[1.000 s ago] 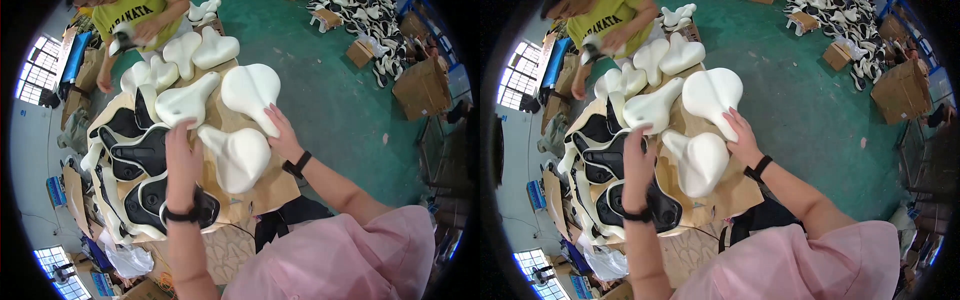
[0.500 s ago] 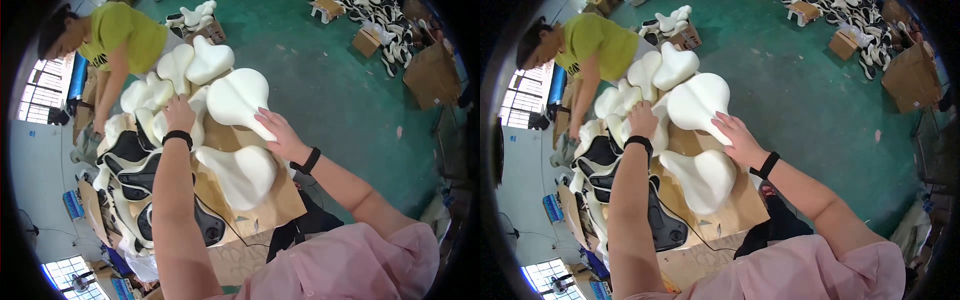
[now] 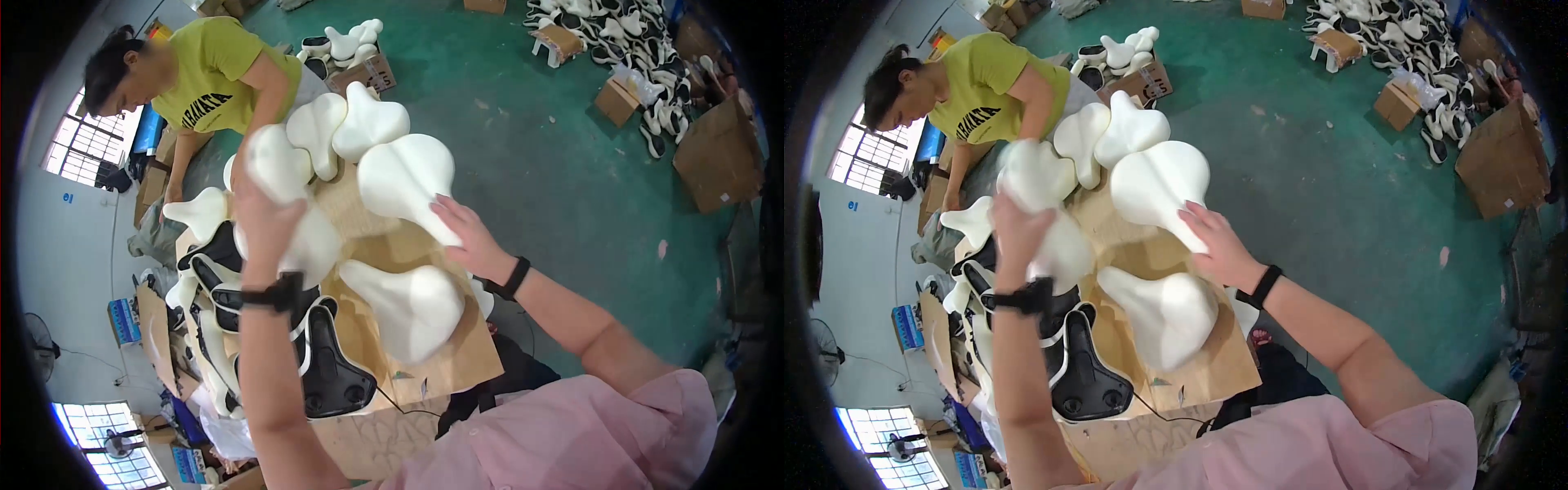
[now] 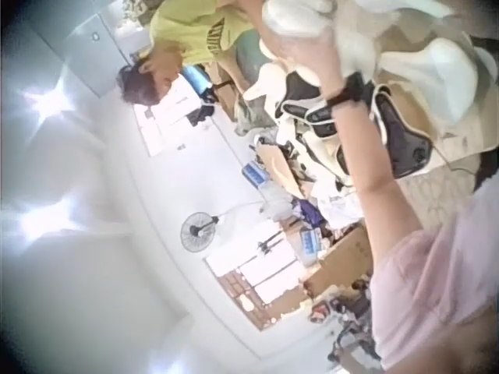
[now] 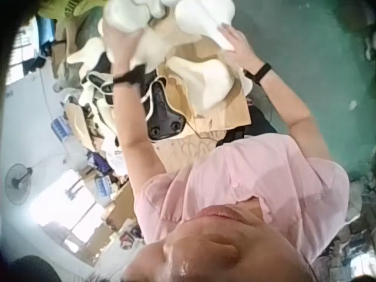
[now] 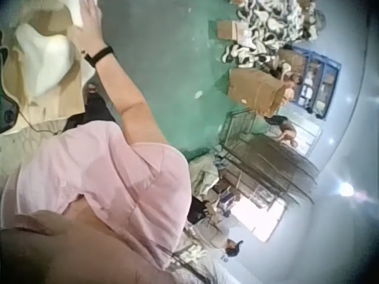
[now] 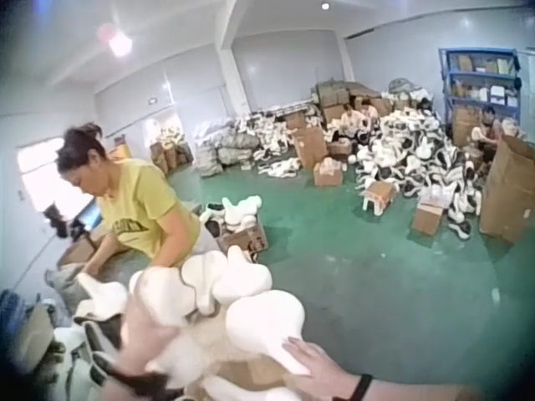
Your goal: Organizing and sorting bicycle seat cushions and finished seats in a workshop.
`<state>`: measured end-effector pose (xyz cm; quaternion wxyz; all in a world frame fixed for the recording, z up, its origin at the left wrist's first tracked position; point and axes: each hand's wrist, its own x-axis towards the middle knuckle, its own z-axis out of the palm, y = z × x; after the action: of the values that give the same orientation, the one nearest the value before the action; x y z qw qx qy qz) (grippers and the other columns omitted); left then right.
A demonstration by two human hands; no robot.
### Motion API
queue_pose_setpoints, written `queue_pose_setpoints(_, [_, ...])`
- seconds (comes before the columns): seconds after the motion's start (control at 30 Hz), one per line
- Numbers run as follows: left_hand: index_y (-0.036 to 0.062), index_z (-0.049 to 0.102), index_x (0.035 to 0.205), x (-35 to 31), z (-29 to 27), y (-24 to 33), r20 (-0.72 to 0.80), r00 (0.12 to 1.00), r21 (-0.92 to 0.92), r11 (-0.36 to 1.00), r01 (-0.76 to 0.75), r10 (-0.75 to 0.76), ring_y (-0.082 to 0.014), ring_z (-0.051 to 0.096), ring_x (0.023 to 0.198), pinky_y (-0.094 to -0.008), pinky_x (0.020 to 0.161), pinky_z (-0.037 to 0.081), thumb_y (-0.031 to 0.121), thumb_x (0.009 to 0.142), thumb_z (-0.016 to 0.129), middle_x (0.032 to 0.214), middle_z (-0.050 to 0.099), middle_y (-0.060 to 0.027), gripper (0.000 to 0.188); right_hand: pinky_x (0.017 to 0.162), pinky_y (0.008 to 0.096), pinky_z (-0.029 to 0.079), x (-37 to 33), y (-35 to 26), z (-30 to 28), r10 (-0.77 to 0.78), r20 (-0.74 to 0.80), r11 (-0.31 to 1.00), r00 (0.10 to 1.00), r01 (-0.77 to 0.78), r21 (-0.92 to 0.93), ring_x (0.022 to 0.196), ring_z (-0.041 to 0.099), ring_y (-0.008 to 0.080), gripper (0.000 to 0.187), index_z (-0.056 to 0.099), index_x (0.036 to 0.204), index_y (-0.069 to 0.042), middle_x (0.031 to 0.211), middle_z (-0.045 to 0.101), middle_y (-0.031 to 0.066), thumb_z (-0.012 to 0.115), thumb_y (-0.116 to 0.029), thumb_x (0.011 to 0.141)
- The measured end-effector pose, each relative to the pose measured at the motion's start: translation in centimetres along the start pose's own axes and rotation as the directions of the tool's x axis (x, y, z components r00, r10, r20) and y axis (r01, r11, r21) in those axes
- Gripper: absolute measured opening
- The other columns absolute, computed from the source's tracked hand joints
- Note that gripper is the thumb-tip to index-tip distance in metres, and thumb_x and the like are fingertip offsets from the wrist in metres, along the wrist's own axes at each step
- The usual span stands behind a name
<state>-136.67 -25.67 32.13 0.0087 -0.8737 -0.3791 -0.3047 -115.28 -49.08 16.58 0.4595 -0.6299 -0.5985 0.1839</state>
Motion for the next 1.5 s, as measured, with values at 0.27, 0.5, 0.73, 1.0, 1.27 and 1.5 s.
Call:
queue_pose_setpoints(0.27, [-0.004, 0.045, 0.125, -12.9, -19.6, -2.3, 0.058, 0.84, -0.398, 0.759, 0.515, -0.54, -0.0234, 0.054, 0.106, -0.0348, 0.097, 0.04, 0.016, 0.07, 0.071, 0.118, 0.053, -0.0144, 0.065, 0.108, 0.0458, 0.033, 5.4, 0.4, 5.5, 0.226, 0.374, 0.957, 0.9, -0.133, -0.258, 0.124, 0.035, 0.0517, 0.082, 0.019, 0.146, -0.001, 0.154, 0.008, 0.0214, 0.064, -0.013, 0.079])
queue_pose_setpoints(0.5, [-0.0026, 0.035, 0.135, -23.6, -26.7, -1.1, -0.007, 0.692, -0.488, 0.607, 0.628, -0.722, -0.0216, 0.048, 0.109, -0.0323, 0.098, 0.036, 0.013, 0.078, 0.063, 0.12, 0.049, -0.013, 0.064, 0.08, 0.0487, 0.047, 5.9, -9.8, 5.3, 0.113, 0.571, 0.963, 0.813, 0.053, -0.265, 0.096, 0.06, 0.0397, 0.042, 0.059, 0.098, 0.001, 0.088, 0.065, 0.0233, 0.067, -0.037, 0.081])
queue_pose_setpoints(0.73, [-0.0034, 0.029, 0.14, -27.3, -25.2, -5.9, 0.046, 0.68, -0.657, 0.49, 0.573, -0.732, -0.0246, 0.049, 0.111, -0.0335, 0.099, 0.038, 0.006, 0.076, 0.065, 0.127, 0.047, -0.0166, 0.074, 0.085, 0.0427, 0.05, 3.9, -11.6, 17.2, 0.538, 0.335, 0.597, 0.773, -0.07, -0.799, 0.106, 0.059, 0.0339, 0.099, 0.016, 0.145, 0.004, 0.114, 0.059, 0.0268, 0.073, -0.034, 0.075])
queue_pose_setpoints(1.0, [-0.0035, 0.031, 0.139, -32.7, -29.3, -13.7, 0.053, 0.639, -0.775, 0.372, 0.511, -0.767, -0.0262, 0.05, 0.111, -0.0356, 0.098, 0.041, 0.003, 0.076, 0.062, 0.129, 0.046, -0.0181, 0.07, 0.084, 0.0437, 0.05, -3.1, -13.8, 10.3, 0.595, 0.158, 0.717, 0.788, -0.432, -0.547, 0.096, 0.061, 0.04, 0.097, 0.017, 0.141, 0.006, 0.107, 0.06, 0.0281, 0.072, -0.028, 0.07])
queue_pose_setpoints(1.27, [-0.0055, 0.035, 0.134, -33.3, -28.3, -15.7, 0.044, 0.687, -0.74, 0.439, 0.51, -0.725, -0.0233, 0.052, 0.107, -0.0322, 0.095, 0.041, 0.008, 0.08, 0.063, 0.118, 0.051, -0.0161, 0.062, 0.082, 0.0411, 0.051, -2.0, -10.8, 10.3, 0.692, 0.044, 0.593, 0.72, -0.533, -0.604, 0.096, 0.064, 0.0356, 0.084, 0.032, 0.132, 0.01, 0.103, 0.063, 0.0268, 0.073, -0.03, 0.07])
queue_pose_setpoints(1.5, [-0.0054, 0.034, 0.135, -34.1, -28.3, -14.5, 0.112, 0.659, -0.693, 0.417, 0.588, -0.743, -0.0257, 0.051, 0.11, -0.0351, 0.098, 0.04, 0.007, 0.076, 0.064, 0.124, 0.05, -0.018, 0.067, 0.075, 0.0401, 0.052, -2.9, -9.0, 8.6, 0.731, 0.199, 0.588, 0.652, -0.455, -0.669, 0.087, 0.066, 0.0305, 0.037, 0.066, 0.085, 0.003, 0.089, 0.068, 0.0182, 0.071, -0.03, 0.067])
